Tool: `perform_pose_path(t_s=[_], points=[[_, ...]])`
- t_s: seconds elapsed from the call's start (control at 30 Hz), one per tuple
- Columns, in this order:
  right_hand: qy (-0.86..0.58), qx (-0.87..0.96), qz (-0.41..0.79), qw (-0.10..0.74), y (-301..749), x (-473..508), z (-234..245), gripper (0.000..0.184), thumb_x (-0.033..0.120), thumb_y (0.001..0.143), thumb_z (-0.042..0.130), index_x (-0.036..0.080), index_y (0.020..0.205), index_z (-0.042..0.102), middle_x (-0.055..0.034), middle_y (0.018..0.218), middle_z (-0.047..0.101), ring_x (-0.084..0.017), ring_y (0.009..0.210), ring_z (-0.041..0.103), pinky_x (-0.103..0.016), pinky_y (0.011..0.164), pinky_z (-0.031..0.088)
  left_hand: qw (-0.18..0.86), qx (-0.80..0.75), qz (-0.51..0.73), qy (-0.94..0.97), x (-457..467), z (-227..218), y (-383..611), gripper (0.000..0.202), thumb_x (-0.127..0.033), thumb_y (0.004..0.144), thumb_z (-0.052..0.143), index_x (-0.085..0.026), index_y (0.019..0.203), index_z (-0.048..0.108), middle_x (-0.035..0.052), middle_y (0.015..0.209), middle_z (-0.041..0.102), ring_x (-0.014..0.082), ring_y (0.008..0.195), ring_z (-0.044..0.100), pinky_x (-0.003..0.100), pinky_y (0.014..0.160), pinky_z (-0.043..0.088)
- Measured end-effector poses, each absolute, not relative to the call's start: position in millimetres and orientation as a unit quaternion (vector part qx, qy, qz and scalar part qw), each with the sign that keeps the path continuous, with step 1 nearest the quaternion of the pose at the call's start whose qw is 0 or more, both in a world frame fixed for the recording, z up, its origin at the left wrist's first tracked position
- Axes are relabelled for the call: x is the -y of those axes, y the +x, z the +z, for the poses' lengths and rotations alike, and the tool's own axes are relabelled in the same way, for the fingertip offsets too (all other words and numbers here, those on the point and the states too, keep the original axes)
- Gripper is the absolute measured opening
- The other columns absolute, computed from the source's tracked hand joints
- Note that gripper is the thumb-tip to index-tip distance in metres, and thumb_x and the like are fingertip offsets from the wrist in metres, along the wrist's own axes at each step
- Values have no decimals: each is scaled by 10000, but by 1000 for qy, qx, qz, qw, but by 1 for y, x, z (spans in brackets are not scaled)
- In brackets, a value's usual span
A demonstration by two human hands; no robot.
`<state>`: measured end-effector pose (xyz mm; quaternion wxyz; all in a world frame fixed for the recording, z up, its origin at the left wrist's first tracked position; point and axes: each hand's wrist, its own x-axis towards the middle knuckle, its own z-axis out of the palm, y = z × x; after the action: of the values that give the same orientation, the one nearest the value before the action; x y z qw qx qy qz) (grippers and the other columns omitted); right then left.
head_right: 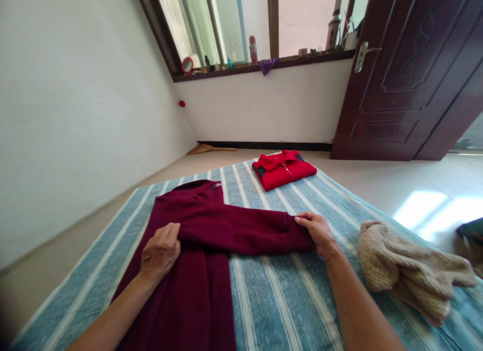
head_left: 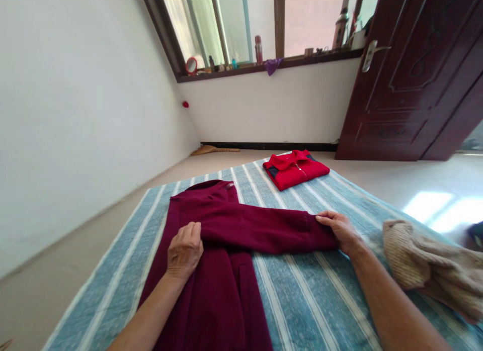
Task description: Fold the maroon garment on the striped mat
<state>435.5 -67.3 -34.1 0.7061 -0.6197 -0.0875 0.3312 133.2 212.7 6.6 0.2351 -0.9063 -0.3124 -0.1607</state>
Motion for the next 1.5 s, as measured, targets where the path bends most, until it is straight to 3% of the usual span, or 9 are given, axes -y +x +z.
perform_pose_path(t_s=[0.1,0.3,0.57,0.93,1.07,1.27,1.5], points=[[-615,86,331,711,434,67,-32,201,263,597,762,189,734,637,4,561,634,-134,456,549,-229,413,416,293,328,-126,-889,-205,17,136,268,-123,795,478,-141,1021,622,126,1015,625,290,894,581,370,698,473],[-607,86,333,716,431,67,-29,207,256,589,764,187,732,631,2,569,639,-131,464,553,-226,421,430,295,344,-90,-887,-207,21,133,210,-122,826,459,-144,959,618,81,819,577,250,799,565,324,663,444],[-617,86,327,711,433,67,-28,218,269,579,768,196,728,626,1,565,636,-145,465,557,-240,415,426,285,304,-64,-907,-209,18,127,324,-56,895,326,-135,1029,610,83,819,584,228,784,570,309,652,434],[-617,95,325,710,433,68,-29,219,285,583,772,200,729,633,-4,572,643,-155,472,569,-253,420,440,199,276,-38,-939,-211,19,116,400,-9,852,326,-113,1148,573,114,955,604,234,870,600,322,740,491],[-613,94,327,713,431,69,-28,229,280,582,780,198,737,632,-6,580,647,-154,469,571,-251,417,446,171,271,-56,-946,-216,14,108,405,-6,850,298,-120,1113,583,118,1030,614,228,959,613,323,847,485],[-600,106,336,719,430,72,-23,237,295,588,776,204,741,618,-18,603,651,-175,486,588,-272,426,463,163,292,-75,-940,-218,5,101,371,-37,866,288,-124,1093,569,124,1088,603,218,953,631,308,837,497],[-596,116,348,714,427,74,-22,232,284,578,770,210,716,600,-10,572,629,-168,458,563,-275,411,432,130,294,-43,-946,-212,16,102,236,-59,838,357,-170,829,566,69,864,589,194,837,605,295,788,480]])
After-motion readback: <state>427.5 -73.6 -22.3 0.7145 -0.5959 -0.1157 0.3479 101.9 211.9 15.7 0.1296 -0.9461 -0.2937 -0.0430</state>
